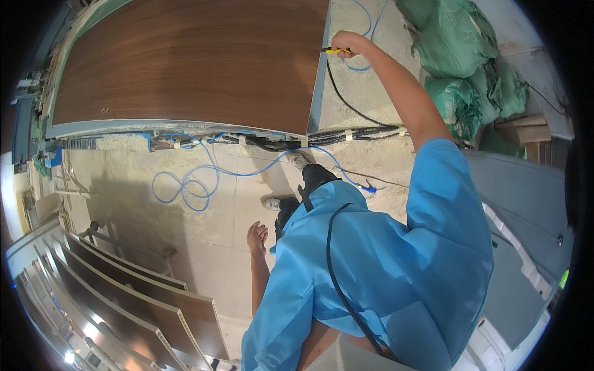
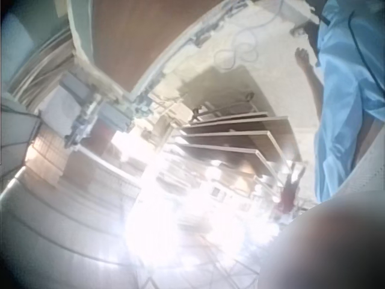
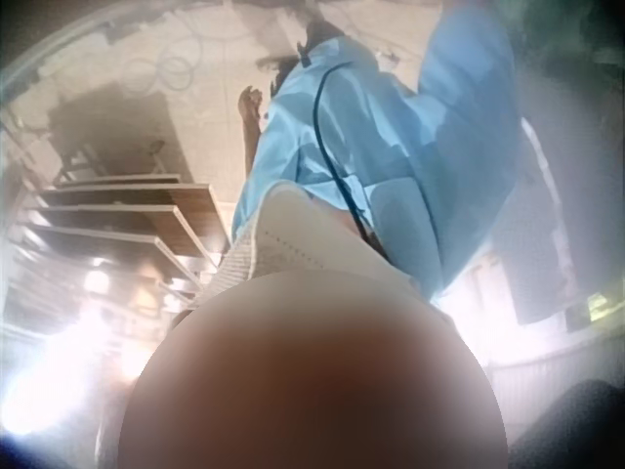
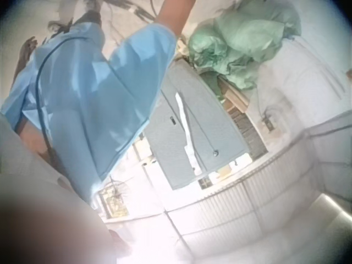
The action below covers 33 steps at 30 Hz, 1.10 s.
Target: The person places a small paper on a large wood panel, measures it with a tape measure, and retrieves a utility knife. They then use a pneumatic air blower to clear sawdust from the panel edges and surface, and scrape along the edge with the knife. The person continues blowing air across the panel and along its edges, then sets the tools down.
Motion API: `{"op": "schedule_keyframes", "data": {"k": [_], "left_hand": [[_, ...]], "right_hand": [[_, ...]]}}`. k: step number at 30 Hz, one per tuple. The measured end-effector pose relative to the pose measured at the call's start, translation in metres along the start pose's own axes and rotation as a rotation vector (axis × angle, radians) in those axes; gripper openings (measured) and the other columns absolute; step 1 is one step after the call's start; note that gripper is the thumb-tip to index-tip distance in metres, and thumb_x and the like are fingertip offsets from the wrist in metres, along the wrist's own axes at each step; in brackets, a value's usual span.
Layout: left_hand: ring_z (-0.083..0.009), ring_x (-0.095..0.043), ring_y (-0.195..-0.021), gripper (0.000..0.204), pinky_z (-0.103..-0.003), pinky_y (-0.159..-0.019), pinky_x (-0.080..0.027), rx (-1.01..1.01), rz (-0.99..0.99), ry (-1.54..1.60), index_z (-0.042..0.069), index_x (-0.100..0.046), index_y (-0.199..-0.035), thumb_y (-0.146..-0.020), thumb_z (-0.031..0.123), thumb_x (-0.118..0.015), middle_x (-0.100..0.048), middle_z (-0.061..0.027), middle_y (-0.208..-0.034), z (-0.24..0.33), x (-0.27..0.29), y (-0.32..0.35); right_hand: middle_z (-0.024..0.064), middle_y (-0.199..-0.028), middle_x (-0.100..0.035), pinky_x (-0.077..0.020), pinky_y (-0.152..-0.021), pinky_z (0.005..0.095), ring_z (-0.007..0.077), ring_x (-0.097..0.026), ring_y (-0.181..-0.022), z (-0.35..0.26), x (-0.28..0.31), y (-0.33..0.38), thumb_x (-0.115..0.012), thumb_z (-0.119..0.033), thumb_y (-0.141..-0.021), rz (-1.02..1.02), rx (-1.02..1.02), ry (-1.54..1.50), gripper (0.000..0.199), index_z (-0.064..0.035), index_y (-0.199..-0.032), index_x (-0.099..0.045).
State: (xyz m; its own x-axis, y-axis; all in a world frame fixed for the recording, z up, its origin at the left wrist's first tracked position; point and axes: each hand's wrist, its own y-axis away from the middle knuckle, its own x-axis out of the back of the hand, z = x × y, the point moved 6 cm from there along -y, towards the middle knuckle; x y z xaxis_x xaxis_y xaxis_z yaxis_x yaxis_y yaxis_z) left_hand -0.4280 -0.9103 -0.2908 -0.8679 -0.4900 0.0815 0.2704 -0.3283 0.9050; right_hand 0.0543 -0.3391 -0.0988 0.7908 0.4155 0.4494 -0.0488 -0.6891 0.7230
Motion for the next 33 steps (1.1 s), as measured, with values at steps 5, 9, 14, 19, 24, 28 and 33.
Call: {"op": "schedule_keyframes", "data": {"k": [5,9,14,19,24,28,33], "left_hand": [[-0.0169,-0.066,-0.086,0.034,-0.029,-0.076,-0.050,-0.081,-0.001,-0.005,0.011,-0.062,-0.124,-0.098,0.031,-0.058,-0.068,-0.0074,-0.104,0.033,0.055,-0.027],[-0.0167,-0.066,-0.088,0.035,-0.029,-0.078,-0.050,-0.112,0.012,-0.010,0.011,-0.062,-0.126,-0.098,0.031,-0.057,-0.068,-0.0075,-0.105,0.050,0.098,-0.044],[-0.0149,-0.065,-0.084,0.033,-0.028,-0.075,-0.050,-0.087,-0.010,-0.023,0.010,-0.061,-0.125,-0.098,0.029,-0.057,-0.067,-0.0067,-0.102,0.038,0.137,-0.056],[-0.0146,-0.064,-0.082,0.033,-0.027,-0.071,-0.050,-0.051,-0.019,-0.074,0.009,-0.061,-0.124,-0.098,0.028,-0.058,-0.067,-0.0071,-0.101,0.011,0.170,-0.069],[-0.0150,-0.065,-0.081,0.033,-0.028,-0.070,-0.051,0.039,-0.003,-0.064,0.008,-0.061,-0.124,-0.097,0.027,-0.058,-0.066,-0.0080,-0.101,-0.011,0.185,-0.076],[-0.0158,-0.065,-0.086,0.034,-0.028,-0.072,-0.052,-0.012,-0.057,-0.079,0.008,-0.061,-0.125,-0.097,0.027,-0.057,-0.067,-0.0083,-0.104,-0.003,0.182,-0.077],[-0.0161,-0.065,-0.089,0.036,-0.029,-0.076,-0.051,-0.088,-0.074,0.050,0.008,-0.060,-0.126,-0.098,0.029,-0.056,-0.066,-0.0084,-0.106,0.015,0.183,-0.077]], "right_hand": [[0.0099,-0.060,-0.050,-0.0273,-0.034,0.0266,0.0101,-0.041,-0.042,0.022,-0.047,0.043,-0.051,0.000,-0.088,-0.025,-0.023,-0.047,0.011,0.0045,-0.079,-0.055],[0.0116,-0.059,-0.049,-0.0258,-0.034,0.0292,0.0137,-0.042,-0.042,0.041,-0.089,0.075,-0.052,0.001,-0.086,-0.029,-0.018,-0.068,0.010,0.0047,-0.076,-0.052],[0.0127,-0.060,-0.049,-0.0260,-0.034,0.0304,0.0151,-0.044,-0.042,0.062,-0.133,0.117,-0.053,0.002,-0.084,-0.006,-0.022,-0.106,0.006,0.0059,-0.080,-0.054],[0.0116,-0.060,-0.049,-0.0254,-0.035,0.0310,0.0145,-0.044,-0.042,0.075,-0.170,0.152,-0.054,0.001,-0.085,-0.056,-0.010,-0.128,0.005,0.0051,-0.083,-0.055],[0.0100,-0.060,-0.050,-0.0293,-0.035,0.0314,0.0141,-0.043,-0.041,0.091,-0.197,0.181,-0.054,0.000,-0.085,-0.077,-0.008,-0.109,0.007,0.0049,-0.087,-0.057],[0.0088,-0.060,-0.055,-0.0349,-0.036,0.0315,0.0138,-0.046,-0.042,0.101,-0.250,0.213,-0.053,-0.005,-0.086,-0.318,-0.080,0.037,0.020,-0.0008,-0.103,-0.062],[0.0105,-0.062,-0.060,-0.0389,-0.037,0.0293,0.0124,-0.052,-0.044,0.081,-0.284,0.234,-0.052,-0.010,-0.086,-0.192,0.151,0.427,0.042,-0.0100,-0.126,-0.065]]}}
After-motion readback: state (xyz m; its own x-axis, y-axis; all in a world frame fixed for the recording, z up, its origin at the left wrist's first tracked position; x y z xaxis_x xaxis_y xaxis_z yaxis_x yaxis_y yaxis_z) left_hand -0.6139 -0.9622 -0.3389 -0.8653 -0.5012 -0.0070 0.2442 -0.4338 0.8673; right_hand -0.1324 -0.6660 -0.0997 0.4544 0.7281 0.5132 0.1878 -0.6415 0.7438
